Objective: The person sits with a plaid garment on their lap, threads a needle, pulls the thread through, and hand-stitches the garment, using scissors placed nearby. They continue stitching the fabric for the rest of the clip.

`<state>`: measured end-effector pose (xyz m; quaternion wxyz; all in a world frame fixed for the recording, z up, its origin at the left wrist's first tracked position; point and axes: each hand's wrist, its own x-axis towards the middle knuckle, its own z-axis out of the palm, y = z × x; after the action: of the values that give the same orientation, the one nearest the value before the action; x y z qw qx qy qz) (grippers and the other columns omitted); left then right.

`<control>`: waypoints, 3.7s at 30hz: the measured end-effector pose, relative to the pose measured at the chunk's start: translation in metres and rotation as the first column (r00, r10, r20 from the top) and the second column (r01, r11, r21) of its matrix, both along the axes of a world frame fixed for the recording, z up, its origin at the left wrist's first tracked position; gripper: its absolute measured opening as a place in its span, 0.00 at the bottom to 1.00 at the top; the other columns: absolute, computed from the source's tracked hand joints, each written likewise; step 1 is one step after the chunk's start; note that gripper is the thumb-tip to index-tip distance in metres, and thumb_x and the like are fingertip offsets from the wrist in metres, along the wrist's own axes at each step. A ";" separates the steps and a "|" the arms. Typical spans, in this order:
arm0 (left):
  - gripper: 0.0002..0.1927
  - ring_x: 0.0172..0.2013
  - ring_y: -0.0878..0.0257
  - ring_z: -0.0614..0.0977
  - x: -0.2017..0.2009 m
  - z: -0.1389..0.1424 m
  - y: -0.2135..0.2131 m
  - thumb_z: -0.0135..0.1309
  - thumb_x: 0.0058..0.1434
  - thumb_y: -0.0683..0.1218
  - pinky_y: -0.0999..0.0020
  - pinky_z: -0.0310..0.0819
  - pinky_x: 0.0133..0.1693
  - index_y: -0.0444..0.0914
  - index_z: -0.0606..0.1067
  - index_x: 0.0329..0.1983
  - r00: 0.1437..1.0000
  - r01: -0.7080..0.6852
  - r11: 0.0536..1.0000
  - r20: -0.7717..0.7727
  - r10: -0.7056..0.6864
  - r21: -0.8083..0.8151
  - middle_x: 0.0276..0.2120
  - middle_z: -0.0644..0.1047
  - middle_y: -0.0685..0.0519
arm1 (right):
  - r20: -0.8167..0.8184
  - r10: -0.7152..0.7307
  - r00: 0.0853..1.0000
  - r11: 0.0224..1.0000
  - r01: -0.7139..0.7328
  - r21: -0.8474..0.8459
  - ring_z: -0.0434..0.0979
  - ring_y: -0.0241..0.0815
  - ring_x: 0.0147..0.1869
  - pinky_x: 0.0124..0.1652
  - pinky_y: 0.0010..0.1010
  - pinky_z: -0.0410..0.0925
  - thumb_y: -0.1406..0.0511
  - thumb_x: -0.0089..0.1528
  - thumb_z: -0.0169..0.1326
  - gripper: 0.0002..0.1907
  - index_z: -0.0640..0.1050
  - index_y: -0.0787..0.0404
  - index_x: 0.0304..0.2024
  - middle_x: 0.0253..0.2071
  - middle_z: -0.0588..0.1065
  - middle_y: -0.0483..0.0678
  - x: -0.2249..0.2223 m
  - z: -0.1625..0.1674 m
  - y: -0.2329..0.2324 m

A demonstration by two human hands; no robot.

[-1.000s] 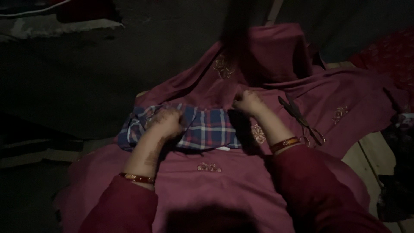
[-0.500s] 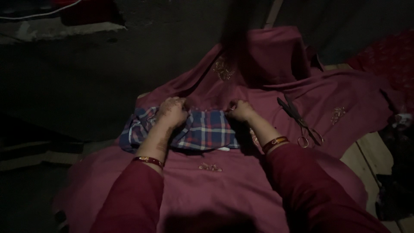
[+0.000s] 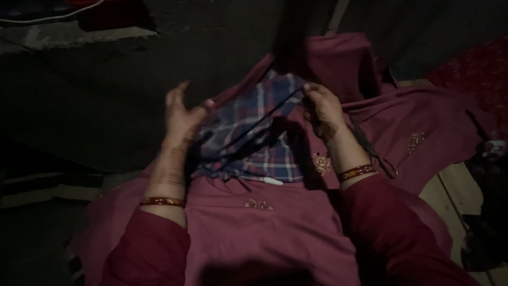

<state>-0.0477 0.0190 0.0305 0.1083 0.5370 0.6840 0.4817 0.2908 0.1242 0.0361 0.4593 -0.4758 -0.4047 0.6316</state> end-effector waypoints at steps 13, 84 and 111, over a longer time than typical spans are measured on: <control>0.42 0.53 0.38 0.79 0.066 -0.064 -0.018 0.69 0.21 0.53 0.22 0.65 0.51 0.50 0.82 0.49 0.590 0.038 0.978 -0.785 -0.189 -0.208 0.52 0.80 0.45 | 0.917 0.363 -0.163 0.540 -0.765 -0.350 0.81 0.52 0.53 0.52 0.44 0.73 0.47 0.57 0.60 0.23 0.83 0.47 0.51 0.51 0.81 0.50 -0.049 -0.065 -0.034; 0.23 0.43 0.61 0.81 0.078 -0.034 0.016 0.65 0.55 0.47 0.65 0.75 0.47 0.34 0.78 0.53 0.709 0.629 0.716 0.602 -0.368 -0.303 0.47 0.82 0.49 | 0.127 0.590 0.797 0.807 -0.581 -0.105 0.78 0.33 0.38 0.41 0.24 0.69 0.70 0.59 0.61 0.09 0.82 0.64 0.42 0.36 0.80 0.42 -0.007 -0.021 -0.012; 0.14 0.43 0.65 0.80 0.087 -0.019 0.015 0.65 0.55 0.41 0.74 0.72 0.49 0.31 0.79 0.43 0.406 0.534 0.845 0.883 -0.234 -0.022 0.39 0.81 0.54 | 0.892 0.436 -0.115 0.891 -0.086 -0.447 0.81 0.46 0.47 0.52 0.39 0.68 0.55 0.62 0.59 0.23 0.80 0.62 0.53 0.44 0.81 0.52 0.111 -0.022 -0.008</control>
<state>0.0395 0.0337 0.0115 0.6201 0.3482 0.4590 0.5325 0.4019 0.1158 0.0144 -0.1750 -0.7408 -0.6131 0.2115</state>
